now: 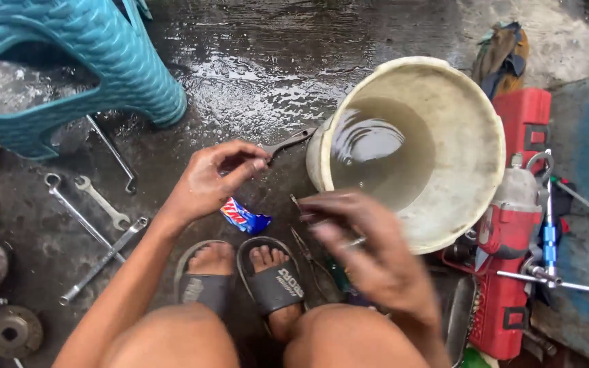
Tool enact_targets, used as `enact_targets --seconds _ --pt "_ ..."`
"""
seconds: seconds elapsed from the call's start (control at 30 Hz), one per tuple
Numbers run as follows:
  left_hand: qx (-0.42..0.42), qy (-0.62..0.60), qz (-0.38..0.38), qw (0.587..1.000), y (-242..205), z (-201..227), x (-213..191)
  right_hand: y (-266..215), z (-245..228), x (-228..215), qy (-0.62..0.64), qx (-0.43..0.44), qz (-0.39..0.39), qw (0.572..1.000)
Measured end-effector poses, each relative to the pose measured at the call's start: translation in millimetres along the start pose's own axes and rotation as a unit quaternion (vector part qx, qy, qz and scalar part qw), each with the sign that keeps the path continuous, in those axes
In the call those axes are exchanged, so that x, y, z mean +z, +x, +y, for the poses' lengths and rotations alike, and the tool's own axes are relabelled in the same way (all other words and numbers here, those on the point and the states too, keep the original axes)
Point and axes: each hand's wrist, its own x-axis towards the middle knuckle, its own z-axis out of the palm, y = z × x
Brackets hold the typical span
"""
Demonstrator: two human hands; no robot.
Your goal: Cleaning motorcycle clutch components and other mechanical parts using a brush and a bucket of water.
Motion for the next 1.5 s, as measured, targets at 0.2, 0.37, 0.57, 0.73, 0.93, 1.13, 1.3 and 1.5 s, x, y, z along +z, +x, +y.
enact_targets --seconds 0.2,0.37,0.57,0.73,0.93,1.13,1.3,1.5 --pt "-0.056 -0.131 0.017 0.990 -34.6 -69.1 -7.1 30.4 79.9 -75.5 -0.311 0.008 -0.039 0.950" --pt "-0.119 -0.107 0.008 0.987 -89.9 -121.7 5.7 96.4 172.8 -62.6 -0.520 0.218 -0.305 0.768" --pt "-0.114 -0.188 0.190 0.957 -137.8 -120.0 -47.4 132.9 97.4 -40.8 -0.645 0.228 -0.336 0.647" --pt "-0.070 -0.256 0.379 0.887 -186.4 -98.7 -93.0 134.6 159.1 -94.3 -0.695 0.011 -0.328 0.640" --pt "-0.050 -0.150 0.546 0.823 -269.6 -52.4 -134.0 199.7 -55.6 66.7 -0.469 -0.340 -0.351 0.735" --pt "-0.053 0.427 0.624 0.653 -373.8 -26.7 -226.5 202.8 -143.3 169.4 -0.564 -0.341 -0.353 0.664" --pt "-0.225 0.488 0.506 0.675 -433.4 -29.6 -304.6 200.5 -151.3 177.9 -0.541 -0.309 -0.352 0.698" --pt "-0.164 0.508 0.464 0.707 -442.2 -23.8 -295.9 189.4 -147.5 144.8 -0.439 -0.267 -0.357 0.780"
